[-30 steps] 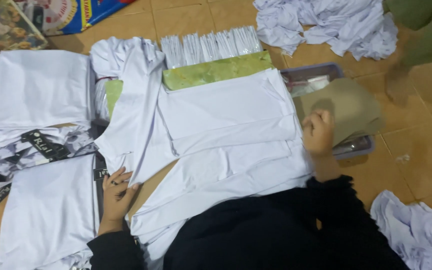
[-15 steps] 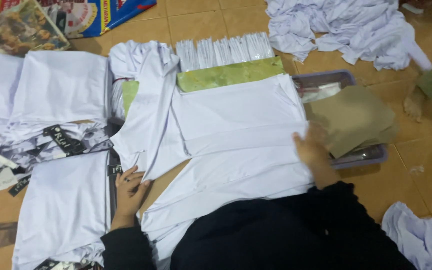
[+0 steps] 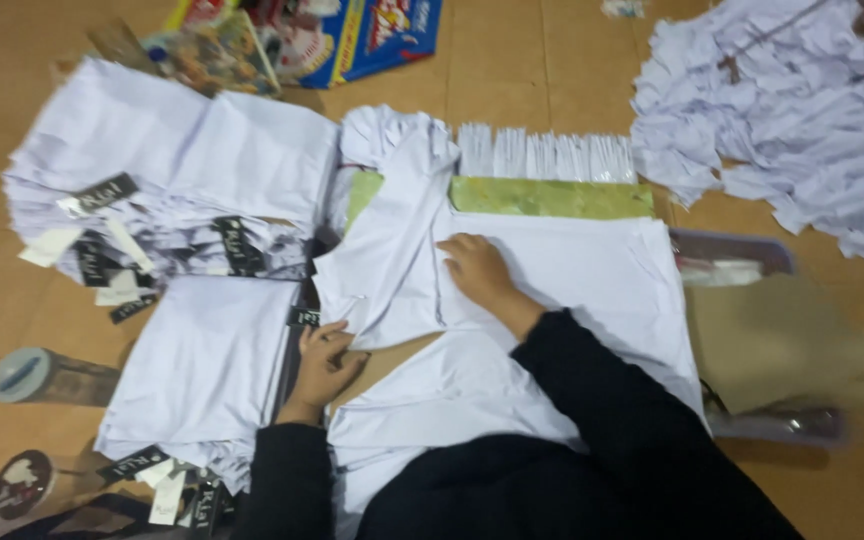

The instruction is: The person folds white shirts one by one using a cardboard insert to maintain shape. They place each folded shirt into a clear plastic bag and stack them on the left side of the workspace.

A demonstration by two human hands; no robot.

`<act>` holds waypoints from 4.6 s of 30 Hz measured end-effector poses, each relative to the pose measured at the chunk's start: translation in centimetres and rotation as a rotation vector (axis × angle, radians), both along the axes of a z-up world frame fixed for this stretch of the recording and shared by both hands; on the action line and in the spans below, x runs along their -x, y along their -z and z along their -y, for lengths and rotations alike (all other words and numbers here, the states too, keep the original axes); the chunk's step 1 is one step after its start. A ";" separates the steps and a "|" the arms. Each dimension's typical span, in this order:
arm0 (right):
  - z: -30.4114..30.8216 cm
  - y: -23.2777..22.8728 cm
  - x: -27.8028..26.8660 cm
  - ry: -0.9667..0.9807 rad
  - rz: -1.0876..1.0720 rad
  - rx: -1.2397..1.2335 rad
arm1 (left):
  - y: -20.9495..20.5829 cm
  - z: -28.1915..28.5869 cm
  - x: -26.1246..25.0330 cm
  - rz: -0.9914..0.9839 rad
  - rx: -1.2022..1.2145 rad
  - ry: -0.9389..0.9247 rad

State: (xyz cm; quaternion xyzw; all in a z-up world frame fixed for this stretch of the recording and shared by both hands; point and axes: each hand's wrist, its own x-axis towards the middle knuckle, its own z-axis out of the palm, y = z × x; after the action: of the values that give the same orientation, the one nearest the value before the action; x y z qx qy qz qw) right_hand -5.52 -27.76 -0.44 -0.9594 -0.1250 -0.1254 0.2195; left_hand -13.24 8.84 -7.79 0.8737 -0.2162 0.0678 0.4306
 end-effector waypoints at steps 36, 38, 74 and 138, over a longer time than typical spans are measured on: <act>26.9 -12.5 32.1 0.097 -0.870 -0.536 | -5.4 -0.9 0.5 -0.208 -0.104 0.074; 28.3 -10.6 30.5 0.147 -0.647 -0.779 | -7.0 0.0 1.0 -0.240 -0.161 0.008; 28.2 -3.0 22.7 0.493 -0.473 0.222 | -11.1 18.8 5.5 -0.102 -0.832 0.263; -0.3 -3.6 19.3 0.187 -0.999 -1.236 | -8.2 0.8 3.4 -0.829 0.549 -0.398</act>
State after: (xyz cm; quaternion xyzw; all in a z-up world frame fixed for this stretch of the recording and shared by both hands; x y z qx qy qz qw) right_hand -24.81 -27.50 3.19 -0.6134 0.1613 0.2545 0.7301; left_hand -16.63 8.08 0.42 0.7067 0.1675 -0.1485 0.6712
